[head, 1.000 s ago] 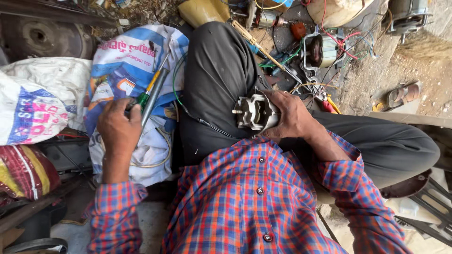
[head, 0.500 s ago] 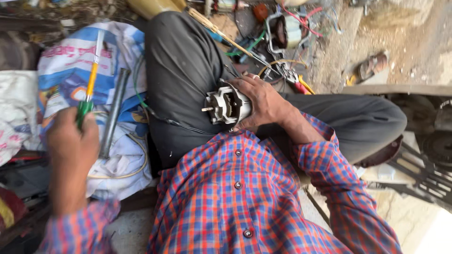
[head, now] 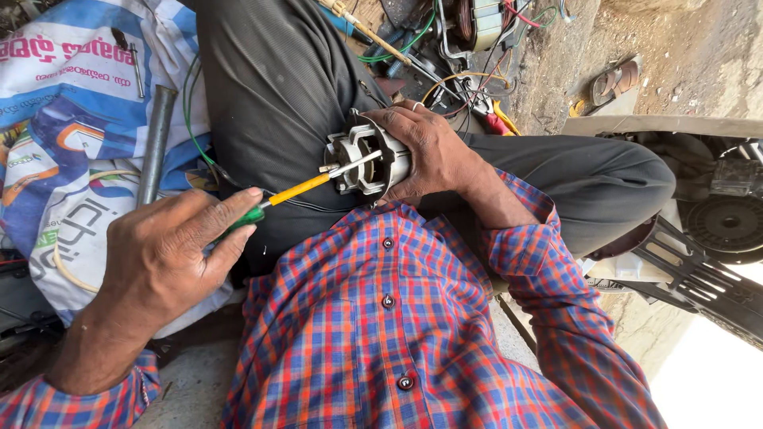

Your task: The person sits on the ground with an electric motor across their lap and uses a screwdriver to unscrew and pry the motor housing. They work the screwdriver around the housing, pull the housing apart, remove the armature, and continue unscrewing components from the motor end bell.

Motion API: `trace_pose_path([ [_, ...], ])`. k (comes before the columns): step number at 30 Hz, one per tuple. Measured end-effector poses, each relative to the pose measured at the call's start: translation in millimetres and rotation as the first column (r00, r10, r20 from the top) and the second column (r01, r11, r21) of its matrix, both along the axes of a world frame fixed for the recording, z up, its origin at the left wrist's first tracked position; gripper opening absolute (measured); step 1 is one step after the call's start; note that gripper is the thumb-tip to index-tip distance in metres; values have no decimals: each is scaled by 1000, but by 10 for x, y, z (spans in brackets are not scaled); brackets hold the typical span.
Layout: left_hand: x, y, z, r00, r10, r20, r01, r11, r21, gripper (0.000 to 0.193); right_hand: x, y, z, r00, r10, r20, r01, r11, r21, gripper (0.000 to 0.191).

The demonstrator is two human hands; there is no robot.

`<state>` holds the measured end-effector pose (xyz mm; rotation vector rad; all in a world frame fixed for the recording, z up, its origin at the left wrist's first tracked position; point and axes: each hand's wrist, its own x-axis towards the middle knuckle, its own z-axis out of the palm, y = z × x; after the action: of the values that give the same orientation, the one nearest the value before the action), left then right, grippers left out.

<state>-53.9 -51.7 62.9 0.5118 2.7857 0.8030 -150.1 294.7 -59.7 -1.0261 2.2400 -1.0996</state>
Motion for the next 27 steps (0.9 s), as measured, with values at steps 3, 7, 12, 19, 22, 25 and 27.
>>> trace_pose_path([
  [3,-20,-75,-57,1000,-19,-21,20,999,31,42,-17,-9,4,1000,-3,1,3,1000,-5,118],
  [7,-54,-169,-126,998,-34,-52,40,993,111,39,-29,-27,5,1000,-8,4,8,1000,-4,119],
  [12,-29,-239,-204,996,-69,-51,75,990,123,42,-35,-32,11,1000,1,7,0,999,-34,118],
  [19,-21,-304,-285,993,-88,-72,96,988,120,51,-23,-36,-30,999,-25,32,25,1000,-6,120],
  [22,-46,-318,-312,990,-103,-92,114,985,126,53,-20,-35,-50,1000,-2,-4,2,1000,-17,121],
  [25,-62,-330,-313,988,-110,-111,122,987,108,54,-19,-34,-60,1000,-17,25,17,999,-29,122],
  [27,-81,-335,-304,986,-119,-118,130,987,90,55,-24,-38,-65,1000,-7,-8,7,1000,-18,121],
])
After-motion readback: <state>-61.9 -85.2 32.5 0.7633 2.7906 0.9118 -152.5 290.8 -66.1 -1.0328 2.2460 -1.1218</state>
